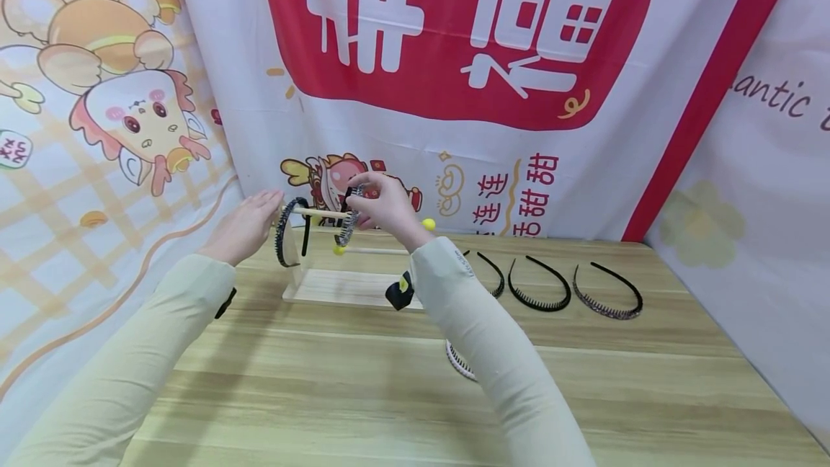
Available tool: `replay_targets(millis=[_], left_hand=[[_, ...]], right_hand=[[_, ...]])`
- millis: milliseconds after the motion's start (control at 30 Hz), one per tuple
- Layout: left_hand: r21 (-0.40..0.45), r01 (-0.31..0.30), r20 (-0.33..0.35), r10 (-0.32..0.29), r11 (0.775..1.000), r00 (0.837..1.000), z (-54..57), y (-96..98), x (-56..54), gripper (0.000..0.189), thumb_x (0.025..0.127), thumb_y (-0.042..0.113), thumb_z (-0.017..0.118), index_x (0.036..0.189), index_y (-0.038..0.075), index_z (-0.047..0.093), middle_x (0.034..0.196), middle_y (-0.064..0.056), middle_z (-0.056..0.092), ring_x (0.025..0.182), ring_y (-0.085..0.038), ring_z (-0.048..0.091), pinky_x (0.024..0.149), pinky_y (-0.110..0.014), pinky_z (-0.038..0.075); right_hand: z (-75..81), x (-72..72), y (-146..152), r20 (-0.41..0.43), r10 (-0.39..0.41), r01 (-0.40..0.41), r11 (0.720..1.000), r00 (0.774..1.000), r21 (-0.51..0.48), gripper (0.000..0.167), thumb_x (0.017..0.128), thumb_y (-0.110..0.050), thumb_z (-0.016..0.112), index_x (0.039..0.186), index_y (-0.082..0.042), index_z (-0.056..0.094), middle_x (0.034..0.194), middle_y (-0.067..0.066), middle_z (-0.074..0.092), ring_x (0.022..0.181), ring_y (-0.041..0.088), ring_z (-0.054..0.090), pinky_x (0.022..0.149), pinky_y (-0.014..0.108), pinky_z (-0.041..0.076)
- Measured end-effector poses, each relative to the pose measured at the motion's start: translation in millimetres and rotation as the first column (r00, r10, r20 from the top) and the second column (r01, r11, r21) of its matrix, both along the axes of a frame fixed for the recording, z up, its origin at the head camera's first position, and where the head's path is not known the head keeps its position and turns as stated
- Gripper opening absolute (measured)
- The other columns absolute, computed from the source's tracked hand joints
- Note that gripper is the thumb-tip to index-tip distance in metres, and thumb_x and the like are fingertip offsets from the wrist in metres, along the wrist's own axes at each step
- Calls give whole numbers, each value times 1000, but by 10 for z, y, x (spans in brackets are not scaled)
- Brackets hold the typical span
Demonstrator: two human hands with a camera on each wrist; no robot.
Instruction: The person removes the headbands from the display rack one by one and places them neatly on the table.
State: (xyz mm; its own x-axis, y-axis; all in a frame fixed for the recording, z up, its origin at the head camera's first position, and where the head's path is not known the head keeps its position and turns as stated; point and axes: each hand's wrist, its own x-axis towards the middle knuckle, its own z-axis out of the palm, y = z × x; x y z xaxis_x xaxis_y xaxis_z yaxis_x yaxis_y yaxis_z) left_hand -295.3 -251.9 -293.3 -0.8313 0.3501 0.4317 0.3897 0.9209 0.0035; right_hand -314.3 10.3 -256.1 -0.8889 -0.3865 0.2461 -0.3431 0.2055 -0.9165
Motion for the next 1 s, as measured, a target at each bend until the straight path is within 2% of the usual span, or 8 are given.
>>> replay_targets(millis=[133,367,600,1000], left_hand=[[0,3,-7,-3,1000,1000,-2,5,-10,39,98,5,40,132,-13,36,132,-30,41,123,-43,36,109,-48,20],[-2,4,-11,-4,1000,1000,-2,8,-25,39,97,4,41,132,-13,37,131,-31,42,122,-43,37,109,-49,21],[6,12,-23,-12,1000,1000,2,15,-17,38,96,2,42,130,-14,38,130,-31,43,121,-44,38,109,-47,20],[5,8,-14,-8,1000,1000,-23,-7,-25,39,96,3,42,131,-14,37,130,-32,42,122,-44,37,108,-50,21]], right_hand=[[36,17,91,8,-10,11,1000,1000,-2,26,89,-14,63,114,-10,58,108,9,58,65,25,63,63,39,58],[117,68,262,12,-50,50,999,999,-10,27,88,-14,64,114,-11,59,116,7,57,65,24,63,61,36,58],[151,108,468,19,-52,53,998,998,-31,33,88,-16,64,120,-8,56,126,7,50,66,26,63,63,36,58],[182,177,767,14,-127,127,992,992,-10,34,87,-13,64,120,-9,55,125,9,51,70,26,64,66,36,57]])
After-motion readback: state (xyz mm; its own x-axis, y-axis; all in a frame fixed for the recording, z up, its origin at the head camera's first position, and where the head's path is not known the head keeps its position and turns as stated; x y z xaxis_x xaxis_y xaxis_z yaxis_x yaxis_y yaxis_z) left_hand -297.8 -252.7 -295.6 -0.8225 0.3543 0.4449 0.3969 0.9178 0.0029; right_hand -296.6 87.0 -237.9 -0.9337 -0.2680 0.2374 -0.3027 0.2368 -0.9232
